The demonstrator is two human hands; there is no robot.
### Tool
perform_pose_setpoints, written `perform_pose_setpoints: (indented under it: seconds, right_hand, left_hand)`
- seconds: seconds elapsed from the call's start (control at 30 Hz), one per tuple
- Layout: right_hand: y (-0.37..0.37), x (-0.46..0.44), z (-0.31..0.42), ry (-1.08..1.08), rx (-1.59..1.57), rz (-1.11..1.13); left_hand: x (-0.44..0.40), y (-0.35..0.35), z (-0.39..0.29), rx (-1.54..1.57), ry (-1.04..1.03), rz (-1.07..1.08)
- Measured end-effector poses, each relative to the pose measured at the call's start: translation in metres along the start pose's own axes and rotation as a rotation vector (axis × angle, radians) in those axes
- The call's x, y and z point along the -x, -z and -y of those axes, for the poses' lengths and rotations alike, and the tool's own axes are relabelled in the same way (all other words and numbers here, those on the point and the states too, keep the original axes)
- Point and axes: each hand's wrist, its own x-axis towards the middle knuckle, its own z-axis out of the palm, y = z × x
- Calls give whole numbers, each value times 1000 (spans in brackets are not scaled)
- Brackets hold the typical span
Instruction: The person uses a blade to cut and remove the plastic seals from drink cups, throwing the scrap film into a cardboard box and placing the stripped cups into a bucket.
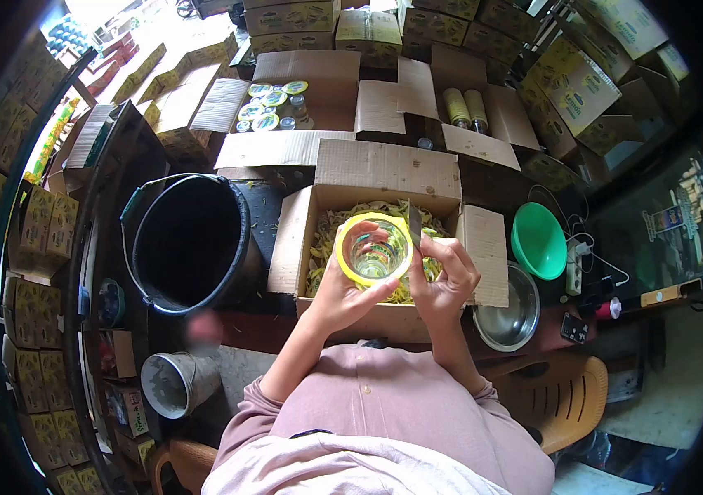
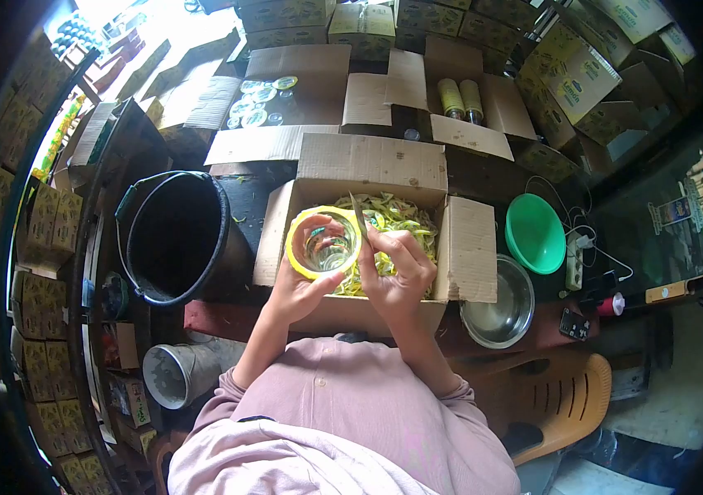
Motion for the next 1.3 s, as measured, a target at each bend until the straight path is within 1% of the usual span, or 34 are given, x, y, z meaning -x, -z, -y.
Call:
perform_pose_setpoints:
  seconds: [0.07, 0.2, 0.27, 0.47, 0.67, 0.9, 0.97, 1.07, 1.17, 1.2, 1.3]
  right_hand:
    - [0, 3, -2, -6, 14, -11]
    - [1, 4, 3, 11, 45, -22]
    - [1, 6, 4, 13, 65, 11]
    - [-1, 6, 4, 36, 120, 15]
    - [-5, 0, 0, 97, 135, -20]
    - [0, -7, -8, 28, 4, 50]
    - [1, -7, -9, 27, 9, 56]
    - [2, -5, -11, 20, 15, 64]
    - [4, -5, -10, -9, 7, 82]
    - [4, -6, -9, -20, 3, 88]
    - [2, -2, -11, -63, -42, 72]
  left_hand:
    - [-2, 2, 1, 14, 25, -7]
    - [-4, 3, 1, 22, -1, -19]
    - [-4, 2, 2, 37, -6, -28]
    - [-4, 3, 0, -61, 6, 12]
    - [-4, 4, -2, -73, 14, 18]
    - [-3, 7, -5, -1, 86, 78]
    - [-4, 10, -4, -9, 103, 97]
    - [-6, 13, -1, -17, 87, 188]
    - [-5, 10, -3, 38, 106, 209]
    - [-5, 11, 0, 55, 96, 211]
    - [-9, 7, 3, 50, -45, 204]
